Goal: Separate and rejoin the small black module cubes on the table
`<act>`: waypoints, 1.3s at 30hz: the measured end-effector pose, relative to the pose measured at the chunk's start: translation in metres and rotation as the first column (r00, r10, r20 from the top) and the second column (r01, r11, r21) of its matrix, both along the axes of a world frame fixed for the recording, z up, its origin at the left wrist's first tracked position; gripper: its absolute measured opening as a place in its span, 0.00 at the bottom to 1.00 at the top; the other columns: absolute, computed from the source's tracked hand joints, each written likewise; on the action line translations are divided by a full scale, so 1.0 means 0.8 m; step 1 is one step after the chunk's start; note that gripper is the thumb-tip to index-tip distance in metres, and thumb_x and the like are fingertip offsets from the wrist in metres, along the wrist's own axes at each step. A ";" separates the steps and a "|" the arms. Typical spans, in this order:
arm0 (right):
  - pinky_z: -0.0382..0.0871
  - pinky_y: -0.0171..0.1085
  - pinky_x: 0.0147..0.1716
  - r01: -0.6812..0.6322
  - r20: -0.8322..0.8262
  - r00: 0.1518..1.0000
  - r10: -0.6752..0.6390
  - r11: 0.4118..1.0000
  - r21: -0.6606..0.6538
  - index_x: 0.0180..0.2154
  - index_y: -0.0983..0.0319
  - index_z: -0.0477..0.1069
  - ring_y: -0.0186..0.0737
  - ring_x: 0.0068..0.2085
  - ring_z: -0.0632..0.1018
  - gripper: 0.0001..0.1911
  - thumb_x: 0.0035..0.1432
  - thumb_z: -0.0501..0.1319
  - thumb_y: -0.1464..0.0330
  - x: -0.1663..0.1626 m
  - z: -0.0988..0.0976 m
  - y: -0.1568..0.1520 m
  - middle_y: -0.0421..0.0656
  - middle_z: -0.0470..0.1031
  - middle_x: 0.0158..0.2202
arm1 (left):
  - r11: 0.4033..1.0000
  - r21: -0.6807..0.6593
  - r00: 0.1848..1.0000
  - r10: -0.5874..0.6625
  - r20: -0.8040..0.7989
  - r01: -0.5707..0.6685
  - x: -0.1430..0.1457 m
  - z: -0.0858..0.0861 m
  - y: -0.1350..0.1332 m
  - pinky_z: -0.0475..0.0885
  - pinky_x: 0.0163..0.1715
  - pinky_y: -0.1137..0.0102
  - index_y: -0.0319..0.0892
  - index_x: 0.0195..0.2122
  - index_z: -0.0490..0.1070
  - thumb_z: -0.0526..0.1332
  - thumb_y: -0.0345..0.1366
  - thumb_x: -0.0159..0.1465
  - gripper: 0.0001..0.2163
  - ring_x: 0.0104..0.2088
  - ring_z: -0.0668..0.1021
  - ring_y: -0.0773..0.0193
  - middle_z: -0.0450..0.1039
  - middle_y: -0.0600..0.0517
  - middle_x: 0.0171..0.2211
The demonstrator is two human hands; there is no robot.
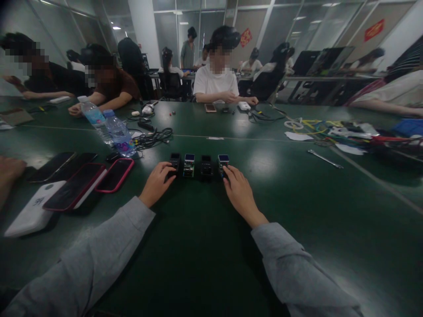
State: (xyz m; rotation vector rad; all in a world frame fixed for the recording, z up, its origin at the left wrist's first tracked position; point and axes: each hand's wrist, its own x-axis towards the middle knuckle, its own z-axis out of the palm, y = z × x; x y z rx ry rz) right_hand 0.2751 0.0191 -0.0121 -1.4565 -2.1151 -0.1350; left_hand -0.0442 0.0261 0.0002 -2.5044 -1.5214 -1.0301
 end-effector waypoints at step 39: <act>0.74 0.51 0.45 0.026 -0.057 0.998 -0.026 1.000 0.010 0.53 0.61 0.64 0.52 0.48 0.73 0.17 0.66 0.55 0.62 -0.002 0.009 -0.006 0.52 0.65 0.52 | 0.999 0.051 1.000 -0.011 0.002 0.011 -0.001 -0.005 0.004 0.73 0.50 0.53 0.43 0.48 0.68 0.61 0.32 0.65 0.11 0.52 0.72 0.52 0.65 0.45 0.53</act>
